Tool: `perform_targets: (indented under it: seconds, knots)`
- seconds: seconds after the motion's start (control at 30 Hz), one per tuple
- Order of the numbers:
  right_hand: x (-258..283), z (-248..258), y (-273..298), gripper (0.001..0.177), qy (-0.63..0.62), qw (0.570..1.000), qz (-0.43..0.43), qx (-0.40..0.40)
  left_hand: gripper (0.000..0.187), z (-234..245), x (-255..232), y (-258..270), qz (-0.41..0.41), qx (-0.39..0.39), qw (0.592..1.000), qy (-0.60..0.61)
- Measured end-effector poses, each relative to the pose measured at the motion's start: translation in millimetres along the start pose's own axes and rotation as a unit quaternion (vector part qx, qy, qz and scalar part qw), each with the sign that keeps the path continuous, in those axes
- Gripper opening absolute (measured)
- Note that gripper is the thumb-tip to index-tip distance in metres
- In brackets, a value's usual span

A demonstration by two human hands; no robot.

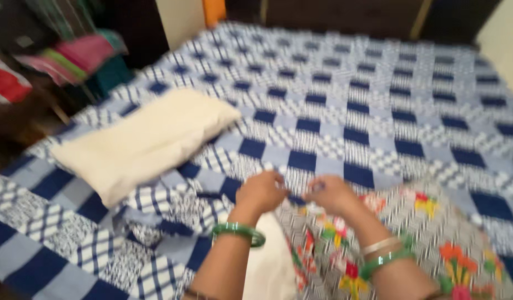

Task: The person puts a white pillow into a patterned pillowcase and then folds a blue and white checkered cloth.

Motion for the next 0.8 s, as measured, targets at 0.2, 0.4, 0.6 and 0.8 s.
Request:
perform_targets:
  seconds: [0.2, 0.4, 0.6, 0.8]
  knots:
    - [-14.4, -36.8, -14.2, 0.061, 0.022, 0.998, -0.054, 0.022, 0.046, -27.1, 26.8, -22.2, 0.022, 0.087, 0.995, -0.036]
    - [-17.9, -84.3, -29.6, 0.093, 0.111, 0.983, -0.093, 0.112, 0.048, -53.2, 63.1, -39.8, 0.047, 0.150, 0.983, -0.091]
    - [-18.8, -109.9, -3.8, 0.090, 0.295, 0.933, -0.167, 0.120, 0.045, -101.4, 92.6, -49.3, 0.053, 0.225, 0.966, -0.114]
    - [-31.3, -92.3, -11.7, 0.047, 0.273, 0.947, -0.167, 0.021, 0.081, -113.7, 89.9, -50.0, 0.049, 0.214, 0.968, -0.119]
Point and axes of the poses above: each hand's wrist, its own y-axis away from the middle knuckle, its own z-axis out of the back of the hand, x = y × z, the point moved 4 cm from there along -y, towards the middle knuckle, and after that the axes turned 6 degrees about y, right-handed, at the moved point
